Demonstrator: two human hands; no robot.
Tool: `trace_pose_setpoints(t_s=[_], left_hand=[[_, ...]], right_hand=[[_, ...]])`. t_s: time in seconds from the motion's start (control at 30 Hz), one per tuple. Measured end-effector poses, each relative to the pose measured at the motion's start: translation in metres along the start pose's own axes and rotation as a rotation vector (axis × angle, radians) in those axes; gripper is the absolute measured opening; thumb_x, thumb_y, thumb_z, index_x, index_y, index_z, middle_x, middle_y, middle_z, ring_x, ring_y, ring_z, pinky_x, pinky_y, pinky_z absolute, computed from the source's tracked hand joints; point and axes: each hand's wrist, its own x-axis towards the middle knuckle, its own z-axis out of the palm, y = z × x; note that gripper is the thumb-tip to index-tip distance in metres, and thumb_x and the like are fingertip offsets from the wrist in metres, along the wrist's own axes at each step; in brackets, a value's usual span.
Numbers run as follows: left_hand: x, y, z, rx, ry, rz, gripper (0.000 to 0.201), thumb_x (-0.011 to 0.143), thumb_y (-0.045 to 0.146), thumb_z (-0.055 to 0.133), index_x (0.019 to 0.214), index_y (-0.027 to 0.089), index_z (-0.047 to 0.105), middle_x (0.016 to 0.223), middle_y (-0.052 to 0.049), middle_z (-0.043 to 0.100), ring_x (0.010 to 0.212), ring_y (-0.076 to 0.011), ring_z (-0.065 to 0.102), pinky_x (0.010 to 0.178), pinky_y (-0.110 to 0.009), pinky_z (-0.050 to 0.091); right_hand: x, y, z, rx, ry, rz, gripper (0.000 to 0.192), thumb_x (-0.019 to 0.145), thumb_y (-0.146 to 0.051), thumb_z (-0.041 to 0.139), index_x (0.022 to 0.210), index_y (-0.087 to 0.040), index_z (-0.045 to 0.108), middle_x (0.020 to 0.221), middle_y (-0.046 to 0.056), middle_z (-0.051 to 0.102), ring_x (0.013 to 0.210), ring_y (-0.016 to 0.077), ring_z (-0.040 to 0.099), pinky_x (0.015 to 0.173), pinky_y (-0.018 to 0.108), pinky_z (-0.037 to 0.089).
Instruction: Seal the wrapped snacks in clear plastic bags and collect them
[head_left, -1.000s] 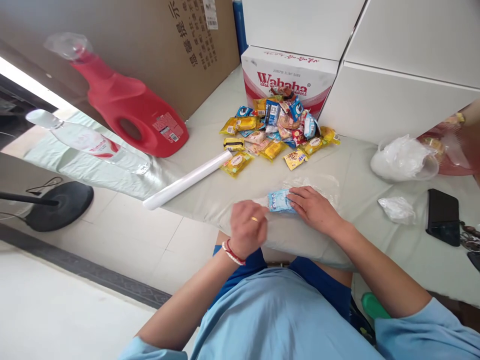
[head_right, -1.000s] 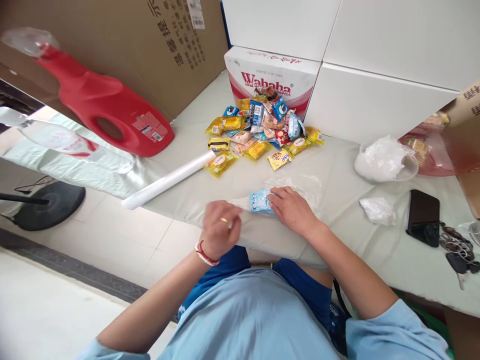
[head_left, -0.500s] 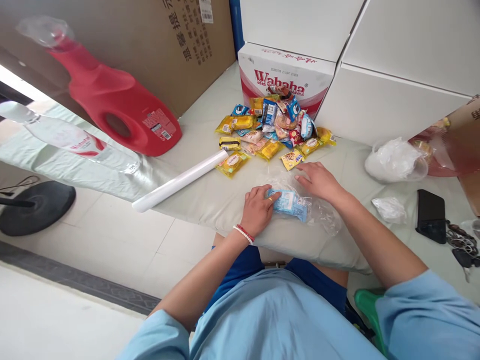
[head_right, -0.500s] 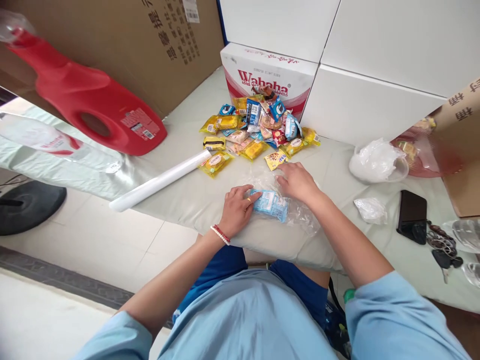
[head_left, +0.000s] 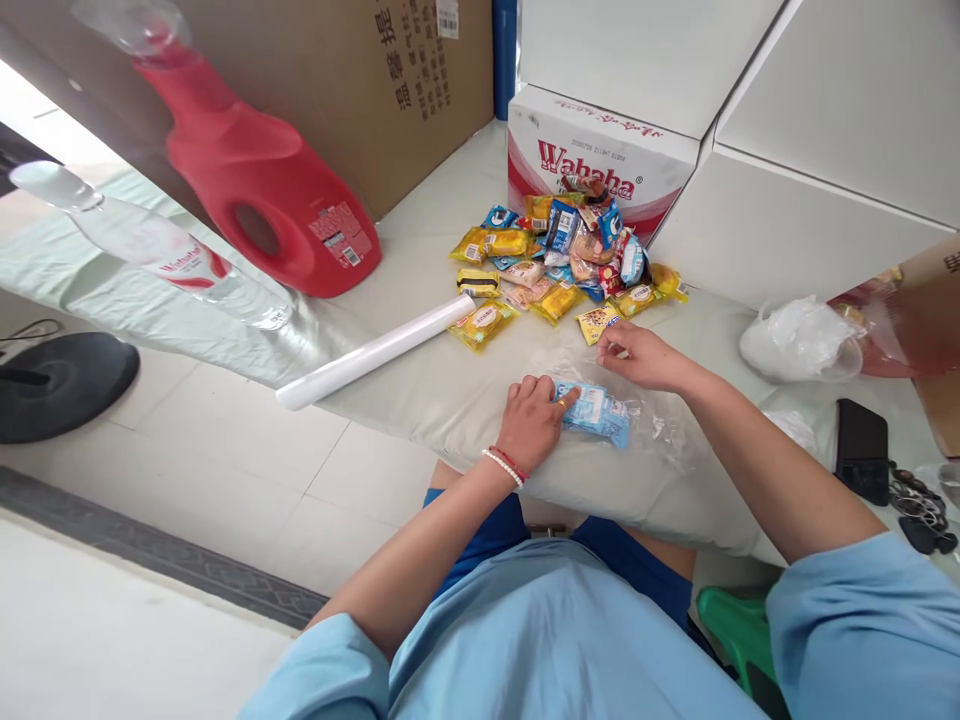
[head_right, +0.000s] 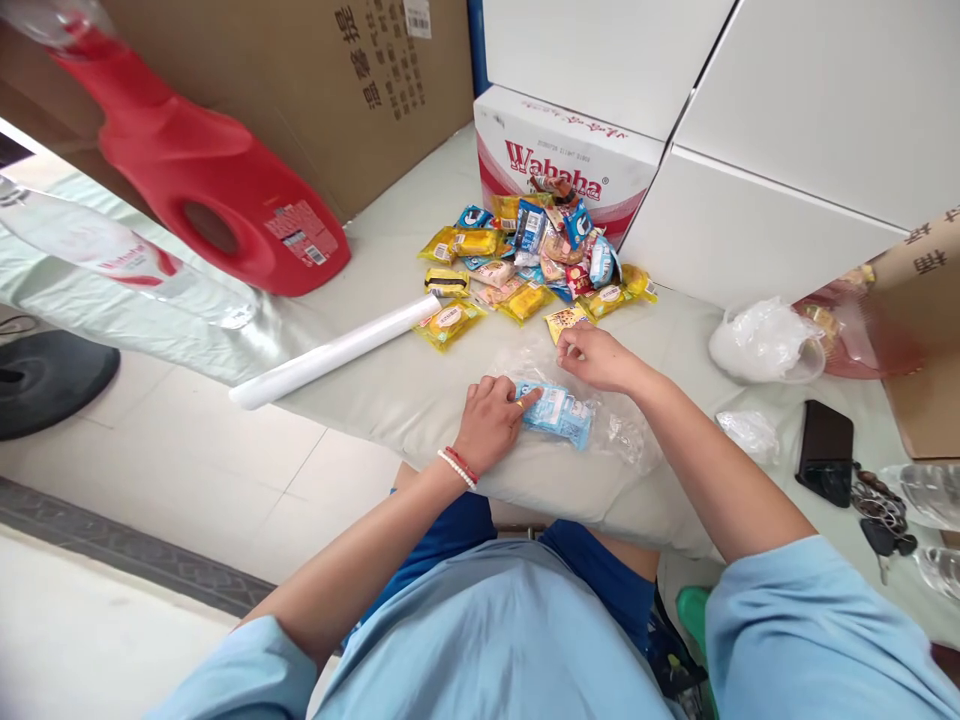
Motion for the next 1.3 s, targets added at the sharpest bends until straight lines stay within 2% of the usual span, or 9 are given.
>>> trace_pose_setpoints(t_s=[0.17,0.33,0.47,0.6,0.7,0.8,0.93,1.03,1.3], left_hand=[[0.001,0.002,-0.002,-0.030,-0.022,0.025,0.041,0.103,0.021,0.046,0.134,0.035,0.068,0.095,-0.010,0.062,0.098,-0.0282,0.052,0.083,-0.044,0.040],[0.002,-0.010,0.000,-0.275,0.020,-0.055,0.031,0.100,0.020,0.051,0.116,0.024,0.076,0.093,-0.009,0.069,0.094,-0.0263,0.059,0.086,-0.042,0.046],[0.005,-0.024,0.002,-0.616,0.268,-0.270,0.025,0.097,0.018,0.049,0.102,0.021,0.073,0.095,-0.005,0.071,0.094,-0.0206,0.064,0.091,-0.035,0.051],[0.015,-0.023,-0.002,-0.557,0.487,-0.560,0.031,0.102,0.031,0.045,0.121,0.016,0.064,0.127,-0.015,0.065,0.125,-0.0265,0.058,0.113,-0.045,0.044],[0.019,-0.014,-0.006,-0.386,0.277,-0.523,0.039,0.091,0.043,0.068,0.117,0.015,0.067,0.150,-0.021,0.050,0.152,-0.0400,0.032,0.124,-0.058,0.028],[0.016,-0.010,-0.008,-0.304,0.139,-0.435,0.023,0.080,0.033,0.079,0.095,0.018,0.070,0.153,-0.018,0.048,0.157,-0.0440,0.021,0.124,-0.059,0.027],[0.007,-0.011,-0.016,-0.361,0.126,-0.376,0.004,0.087,0.023,0.068,0.086,0.019,0.066,0.118,-0.011,0.066,0.120,-0.0286,0.061,0.104,-0.042,0.048],[0.002,0.000,-0.028,-0.327,0.081,-0.381,0.008,0.094,0.023,0.060,0.087,0.021,0.063,0.089,-0.004,0.065,0.083,-0.0198,0.064,0.078,-0.032,0.050],[-0.002,0.064,-0.033,0.141,-0.195,-0.075,0.028,0.104,0.015,0.040,0.109,0.017,0.067,0.098,-0.011,0.068,0.091,-0.0250,0.069,0.076,-0.036,0.046]], right_hand=[[-0.038,-0.033,0.017,-0.254,-0.067,-0.146,0.013,0.097,-0.017,0.048,0.091,-0.021,0.059,0.089,0.006,0.067,0.078,0.0189,0.061,0.071,0.029,0.044],[-0.072,-0.036,0.060,-0.430,-0.169,-0.241,0.026,0.099,-0.009,0.043,0.110,-0.019,0.065,0.125,0.012,0.067,0.090,0.0191,0.069,0.074,0.029,0.051],[-0.085,-0.034,0.082,-0.540,-0.127,-0.311,0.039,0.098,-0.002,0.039,0.124,-0.018,0.065,0.148,0.011,0.060,0.118,0.0242,0.066,0.091,0.036,0.055],[-0.089,-0.036,0.090,-0.646,-0.119,-0.340,0.035,0.100,-0.006,0.043,0.123,-0.016,0.067,0.150,0.011,0.060,0.115,0.0271,0.066,0.096,0.042,0.055],[-0.094,-0.034,0.093,-0.645,-0.071,-0.339,0.038,0.100,-0.006,0.044,0.127,-0.018,0.067,0.152,0.011,0.059,0.118,0.0267,0.064,0.097,0.042,0.055],[-0.109,-0.029,0.095,-0.639,0.080,-0.225,0.040,0.104,-0.014,0.042,0.137,-0.019,0.064,0.155,0.014,0.055,0.118,0.0287,0.065,0.093,0.044,0.056],[-0.133,-0.023,0.099,-0.625,0.208,0.014,0.043,0.106,-0.028,0.045,0.146,-0.020,0.060,0.158,0.018,0.051,0.109,0.0317,0.070,0.080,0.045,0.060],[-0.145,-0.023,0.107,-0.583,0.218,0.091,0.046,0.105,-0.027,0.047,0.150,-0.025,0.057,0.159,0.016,0.049,0.108,0.0318,0.072,0.078,0.046,0.062],[-0.142,-0.019,0.118,-0.325,0.271,0.127,0.048,0.104,-0.024,0.044,0.150,-0.027,0.057,0.163,0.011,0.047,0.108,0.0284,0.073,0.078,0.042,0.063]])
